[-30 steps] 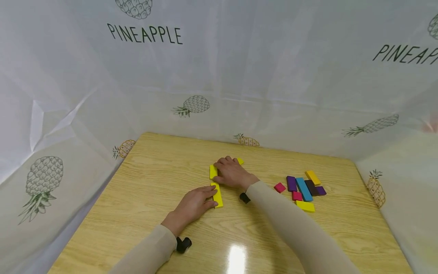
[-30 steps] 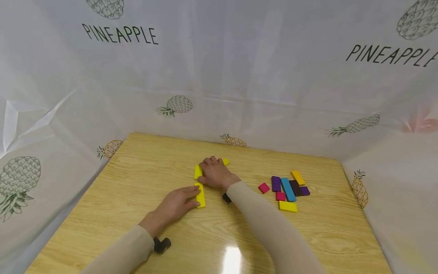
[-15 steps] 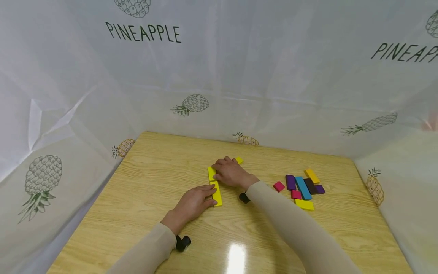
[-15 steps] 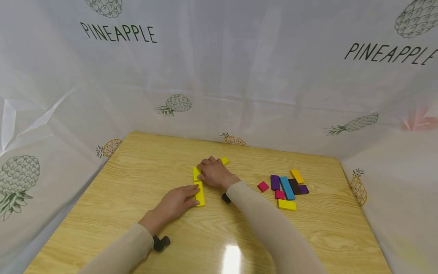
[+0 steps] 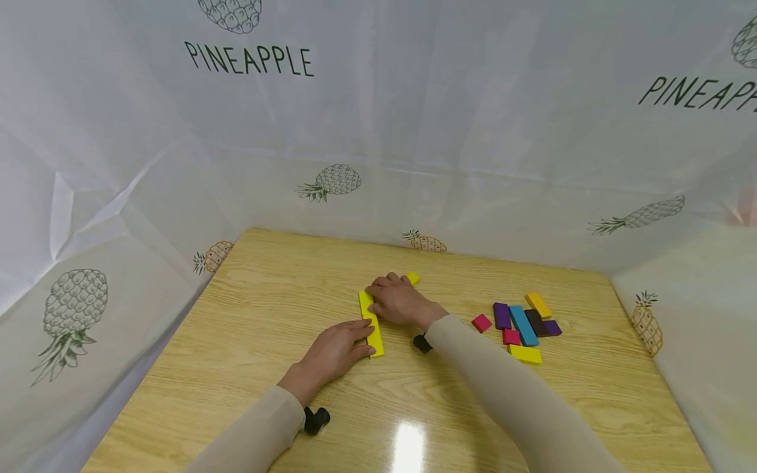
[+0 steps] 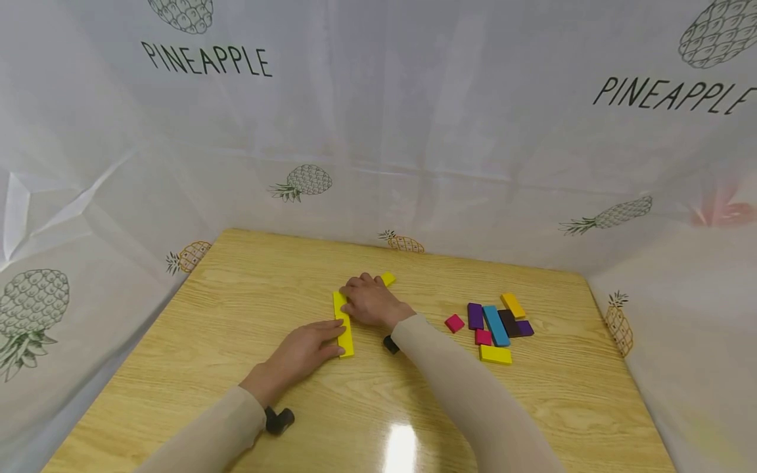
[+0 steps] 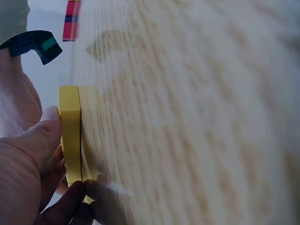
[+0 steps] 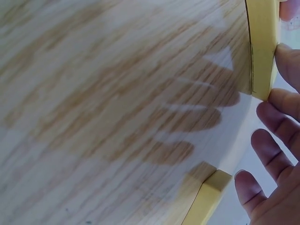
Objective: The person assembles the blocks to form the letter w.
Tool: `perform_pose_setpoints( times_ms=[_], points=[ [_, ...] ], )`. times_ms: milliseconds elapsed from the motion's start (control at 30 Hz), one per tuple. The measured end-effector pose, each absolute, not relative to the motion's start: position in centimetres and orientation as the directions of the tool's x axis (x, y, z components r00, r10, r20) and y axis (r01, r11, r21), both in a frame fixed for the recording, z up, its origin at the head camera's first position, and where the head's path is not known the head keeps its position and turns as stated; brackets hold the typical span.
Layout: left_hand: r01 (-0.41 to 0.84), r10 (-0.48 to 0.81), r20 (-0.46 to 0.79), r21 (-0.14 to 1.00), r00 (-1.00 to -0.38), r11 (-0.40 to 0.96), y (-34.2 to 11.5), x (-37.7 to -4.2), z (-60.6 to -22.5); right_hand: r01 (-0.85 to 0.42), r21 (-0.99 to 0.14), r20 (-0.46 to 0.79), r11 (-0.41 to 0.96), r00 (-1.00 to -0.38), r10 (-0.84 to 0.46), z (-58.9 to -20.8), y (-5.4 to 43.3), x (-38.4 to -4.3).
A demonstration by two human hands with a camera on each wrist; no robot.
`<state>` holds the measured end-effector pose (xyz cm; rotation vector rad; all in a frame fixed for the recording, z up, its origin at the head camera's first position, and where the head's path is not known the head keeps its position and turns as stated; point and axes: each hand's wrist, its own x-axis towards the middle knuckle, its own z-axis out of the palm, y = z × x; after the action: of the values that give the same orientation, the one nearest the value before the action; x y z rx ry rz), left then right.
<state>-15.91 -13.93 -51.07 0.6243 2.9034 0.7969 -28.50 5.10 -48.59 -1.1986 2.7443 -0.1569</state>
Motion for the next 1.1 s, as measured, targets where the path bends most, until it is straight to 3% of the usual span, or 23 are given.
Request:
perform_pose_setpoints(
  times_ms=[467, 1100],
  points=[
    [0.418, 0.407, 0.115, 0.383, -0.906, 0.824, -14.0, -16.6, -50.6, -0.725, -0.157, -0.064, 0.671, -0.67, -0.739, -48.7, 5.2, -28.3],
    [0.351, 0.398, 0.005, 0.482, -0.917, 0.803, -14.6, -17.7, -51.5, -0.66, -0.195, 0.035, 0.726, -0.744, -0.667, -49.0, 7.9, -28.0]
  ],
)
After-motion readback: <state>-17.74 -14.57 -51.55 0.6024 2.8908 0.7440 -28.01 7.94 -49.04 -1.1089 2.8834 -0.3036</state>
